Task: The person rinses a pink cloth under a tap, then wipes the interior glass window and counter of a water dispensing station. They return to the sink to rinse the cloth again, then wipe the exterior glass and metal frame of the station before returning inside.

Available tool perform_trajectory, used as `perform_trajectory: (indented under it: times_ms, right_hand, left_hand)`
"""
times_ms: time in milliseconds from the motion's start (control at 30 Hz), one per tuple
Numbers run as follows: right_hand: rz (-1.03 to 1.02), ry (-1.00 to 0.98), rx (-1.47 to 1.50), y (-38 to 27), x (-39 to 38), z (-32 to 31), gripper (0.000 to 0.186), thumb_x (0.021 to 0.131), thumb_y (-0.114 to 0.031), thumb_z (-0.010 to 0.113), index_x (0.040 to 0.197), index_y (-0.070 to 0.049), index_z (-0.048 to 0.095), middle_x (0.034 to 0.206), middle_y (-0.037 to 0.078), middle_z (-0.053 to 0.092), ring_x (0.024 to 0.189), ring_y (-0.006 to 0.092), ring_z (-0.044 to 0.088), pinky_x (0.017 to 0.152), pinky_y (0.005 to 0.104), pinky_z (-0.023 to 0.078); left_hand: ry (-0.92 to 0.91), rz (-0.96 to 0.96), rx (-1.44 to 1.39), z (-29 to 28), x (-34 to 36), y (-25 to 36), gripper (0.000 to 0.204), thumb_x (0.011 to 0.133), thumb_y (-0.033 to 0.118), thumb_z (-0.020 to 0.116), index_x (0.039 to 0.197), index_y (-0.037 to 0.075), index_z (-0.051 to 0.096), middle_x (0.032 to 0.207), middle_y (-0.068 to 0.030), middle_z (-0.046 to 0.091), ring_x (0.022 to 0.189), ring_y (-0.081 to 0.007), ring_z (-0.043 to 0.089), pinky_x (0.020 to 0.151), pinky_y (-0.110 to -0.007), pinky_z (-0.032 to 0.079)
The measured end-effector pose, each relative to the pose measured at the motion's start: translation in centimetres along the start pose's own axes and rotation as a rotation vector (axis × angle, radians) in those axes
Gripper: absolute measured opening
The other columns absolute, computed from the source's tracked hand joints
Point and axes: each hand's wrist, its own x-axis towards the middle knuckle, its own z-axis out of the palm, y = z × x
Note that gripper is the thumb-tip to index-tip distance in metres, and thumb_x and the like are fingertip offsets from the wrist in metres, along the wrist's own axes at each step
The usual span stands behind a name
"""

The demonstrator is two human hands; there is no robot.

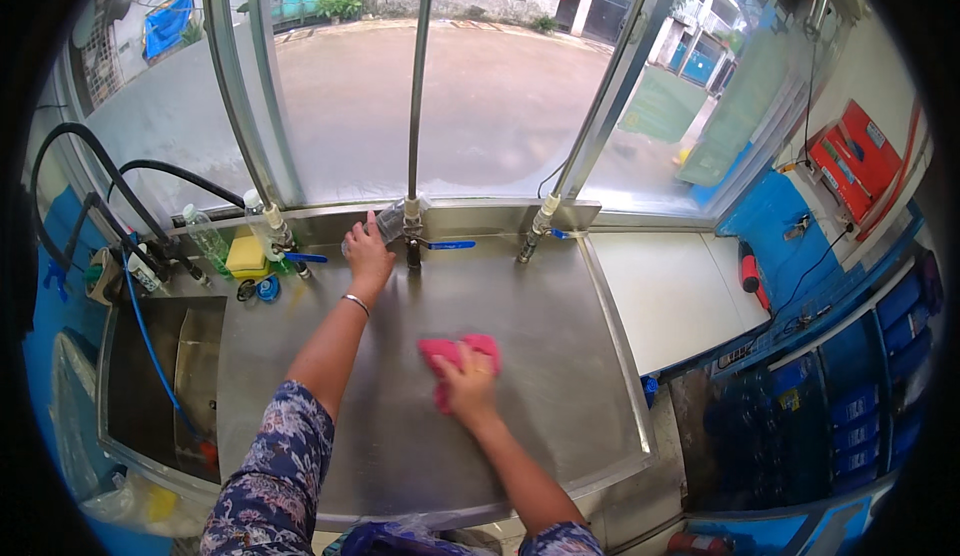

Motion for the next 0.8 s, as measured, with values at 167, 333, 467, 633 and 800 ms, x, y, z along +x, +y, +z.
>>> perform_trajectory:
  times_ms: [167,333,467,633,800]
  right_hand:
    - [0.539,0.041,-0.019,11.7,-4.8,-9.1,0.038,0.091,-0.018,0.060,0.130,-0.015,0.061,0.144,0.027,0.040,0.132,0.0412,0.040,0.110,0.0573,0.029]
    - [0.637,0.080,-0.474,18.1,-5.2,-10.5,0.049,0.091,-0.020,0.060,0.139,-0.018,0.051,0.151,0.023,0.029,0.134,0.0457,0.034,0.110,0.0633,0.025]
    - [0.613,0.078,-0.510,17.8,-4.9,-8.8,0.049,0.091,-0.022,0.060,0.139,-0.016,0.051,0.152,0.025,0.026,0.133,0.0493,0.033,0.111,0.0617,0.025]
    - [0.429,0.001,-0.393,13.2,-8.1,-10.1,0.052,0.089,-0.021,0.061,0.140,-0.016,0.050,0.150,0.028,0.028,0.131,0.0528,0.033,0.112,0.0631,0.022]
    - [0.448,-0.052,-0.350,6.0,-11.8,-9.7,0.056,0.087,-0.022,0.063,0.141,-0.018,0.049,0.151,0.028,0.024,0.132,0.0549,0.030,0.110,0.0674,0.020]
  left_hand:
    - [0.092,0.111,-0.030,1.6,1.2,-2.8,0.067,0.075,0.014,0.079,0.131,0.005,0.042,0.115,-0.0174,0.052,0.104,-0.0392,0.056,0.089,-0.047,0.050]
    - [0.144,0.068,-0.110,1.3,0.8,-3.6,0.062,0.076,0.017,0.078,0.127,0.005,0.044,0.111,-0.0175,0.053,0.103,-0.0386,0.057,0.089,-0.045,0.050]
    - [0.040,0.075,-0.006,0.8,1.6,-2.9,0.067,0.075,0.021,0.080,0.129,0.007,0.043,0.111,-0.0173,0.054,0.100,-0.0398,0.060,0.084,-0.044,0.053]
    - [0.094,0.052,0.059,1.6,1.3,-3.5,0.062,0.078,0.024,0.079,0.122,0.004,0.041,0.108,-0.0178,0.055,0.092,-0.0392,0.065,0.077,-0.042,0.056]
    - [0.195,-0.398,-0.322,3.5,0.7,-6.4,0.070,0.082,0.037,0.076,0.124,-0.003,0.037,0.120,-0.0251,0.055,0.101,-0.0441,0.062,0.085,-0.047,0.052]
